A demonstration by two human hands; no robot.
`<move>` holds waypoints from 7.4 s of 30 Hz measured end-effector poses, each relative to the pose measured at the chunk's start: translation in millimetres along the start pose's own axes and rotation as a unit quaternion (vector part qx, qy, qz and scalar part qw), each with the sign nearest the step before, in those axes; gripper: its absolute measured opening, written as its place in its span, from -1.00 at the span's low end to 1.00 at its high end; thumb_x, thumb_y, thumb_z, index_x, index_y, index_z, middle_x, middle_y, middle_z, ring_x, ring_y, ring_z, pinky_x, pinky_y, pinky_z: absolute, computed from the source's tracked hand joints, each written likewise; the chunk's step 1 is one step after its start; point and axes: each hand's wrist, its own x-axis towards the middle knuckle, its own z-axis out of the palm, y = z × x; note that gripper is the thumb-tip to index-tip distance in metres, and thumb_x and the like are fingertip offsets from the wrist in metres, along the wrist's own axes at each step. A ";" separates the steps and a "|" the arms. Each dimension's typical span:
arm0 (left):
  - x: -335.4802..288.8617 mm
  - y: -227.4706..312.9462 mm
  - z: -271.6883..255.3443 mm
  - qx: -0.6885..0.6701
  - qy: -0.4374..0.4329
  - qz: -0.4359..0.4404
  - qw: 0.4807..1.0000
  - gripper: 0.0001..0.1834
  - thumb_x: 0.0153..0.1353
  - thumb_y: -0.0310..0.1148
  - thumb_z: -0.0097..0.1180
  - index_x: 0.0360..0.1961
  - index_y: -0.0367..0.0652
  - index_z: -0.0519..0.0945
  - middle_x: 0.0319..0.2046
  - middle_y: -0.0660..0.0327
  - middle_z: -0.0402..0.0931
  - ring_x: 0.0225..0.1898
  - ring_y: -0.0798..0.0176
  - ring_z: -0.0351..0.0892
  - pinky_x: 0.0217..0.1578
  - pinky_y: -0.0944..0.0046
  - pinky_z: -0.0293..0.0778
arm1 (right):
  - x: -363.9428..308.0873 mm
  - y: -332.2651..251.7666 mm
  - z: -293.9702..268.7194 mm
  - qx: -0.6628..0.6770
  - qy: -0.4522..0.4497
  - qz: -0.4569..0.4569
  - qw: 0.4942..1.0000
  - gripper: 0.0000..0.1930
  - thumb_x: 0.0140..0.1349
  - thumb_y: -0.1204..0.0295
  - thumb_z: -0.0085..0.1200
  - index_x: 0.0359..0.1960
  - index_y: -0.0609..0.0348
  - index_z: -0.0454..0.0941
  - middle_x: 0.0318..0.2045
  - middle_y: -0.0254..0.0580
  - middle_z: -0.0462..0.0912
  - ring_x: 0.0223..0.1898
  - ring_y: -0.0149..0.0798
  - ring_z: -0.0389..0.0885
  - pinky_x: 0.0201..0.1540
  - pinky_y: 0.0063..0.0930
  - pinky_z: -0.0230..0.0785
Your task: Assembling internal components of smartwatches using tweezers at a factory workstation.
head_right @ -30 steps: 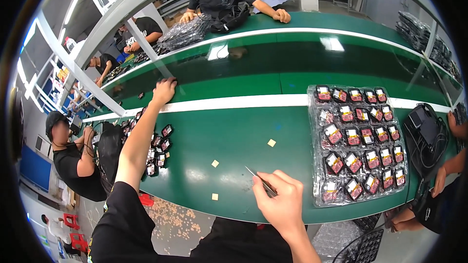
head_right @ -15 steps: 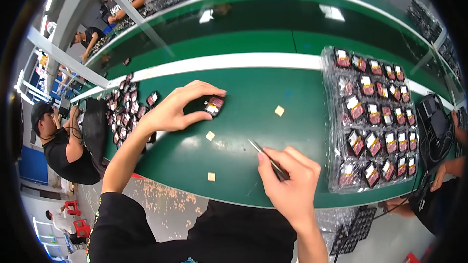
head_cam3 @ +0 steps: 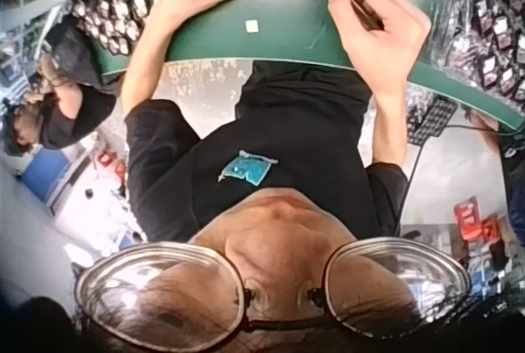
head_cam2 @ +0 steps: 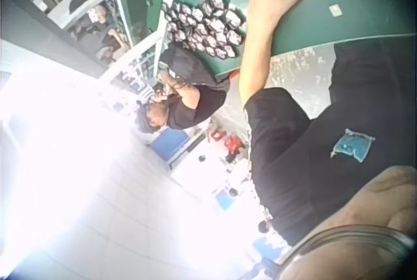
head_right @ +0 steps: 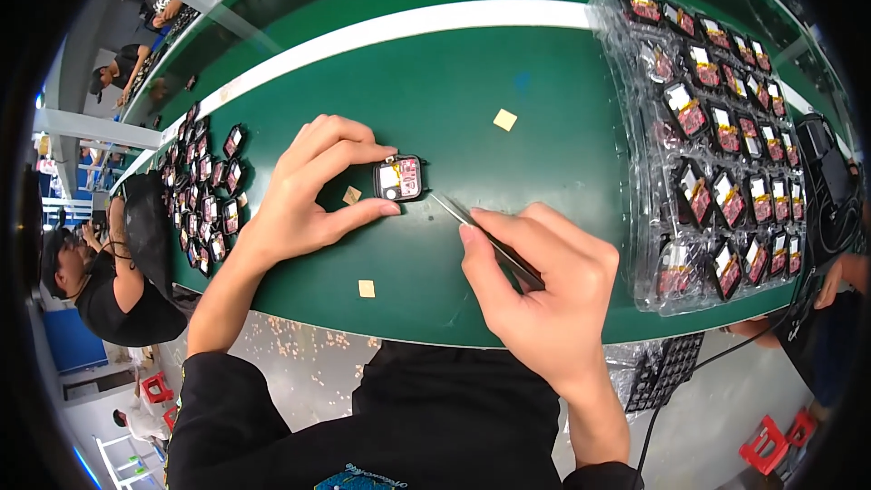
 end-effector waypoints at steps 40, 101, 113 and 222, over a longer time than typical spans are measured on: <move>4.7 -1.5 -2.3 -0.176 -0.134 0.028 0.975 -0.34 0.08 0.01 0.60 0.06 -0.31 0.83 -0.15 0.12 0.78 -0.23 0.21 0.60 -0.12 0.25 0.32 | 3.4 5.4 0.4 -0.042 -0.085 -0.052 0.994 -0.77 0.09 0.77 0.45 -0.20 0.32 0.89 -0.55 -0.32 0.64 -0.59 -0.54 0.47 -0.53 -0.58 0.16; 228.4 27.7 6.2 -0.105 -0.049 0.232 0.966 -0.52 0.29 -0.26 0.55 0.19 -0.17 0.75 -0.08 0.21 0.65 -0.17 0.26 0.48 -0.14 0.21 0.45 | 1.1 4.8 -2.7 0.088 0.070 -0.047 0.993 -0.89 0.27 0.64 0.43 -0.19 0.35 0.88 -0.56 -0.23 0.69 -0.60 -0.50 0.55 -0.53 -0.50 0.27; 95.2 -36.8 -22.6 0.077 0.008 0.068 0.995 -0.69 0.45 -0.36 0.35 0.17 -0.12 0.76 0.19 0.05 0.64 0.27 -0.09 0.61 0.31 -0.02 0.49 | -4.2 -2.0 -9.5 0.052 0.044 -0.024 0.997 -0.89 0.26 0.65 0.42 -0.19 0.36 0.87 -0.56 -0.26 0.66 -0.60 -0.50 0.54 -0.54 -0.49 0.28; 20.5 -1.1 12.5 -0.176 -0.097 0.039 0.979 -0.31 -0.13 -0.07 0.72 0.02 -0.25 0.82 -0.34 0.27 0.65 -0.43 0.38 0.35 -0.23 0.29 0.21 | 3.1 9.3 -0.5 -0.098 -0.035 -0.087 0.991 -0.73 0.05 0.76 0.50 -0.17 0.33 0.89 -0.50 -0.36 0.63 -0.59 -0.65 0.31 -0.52 -0.64 0.01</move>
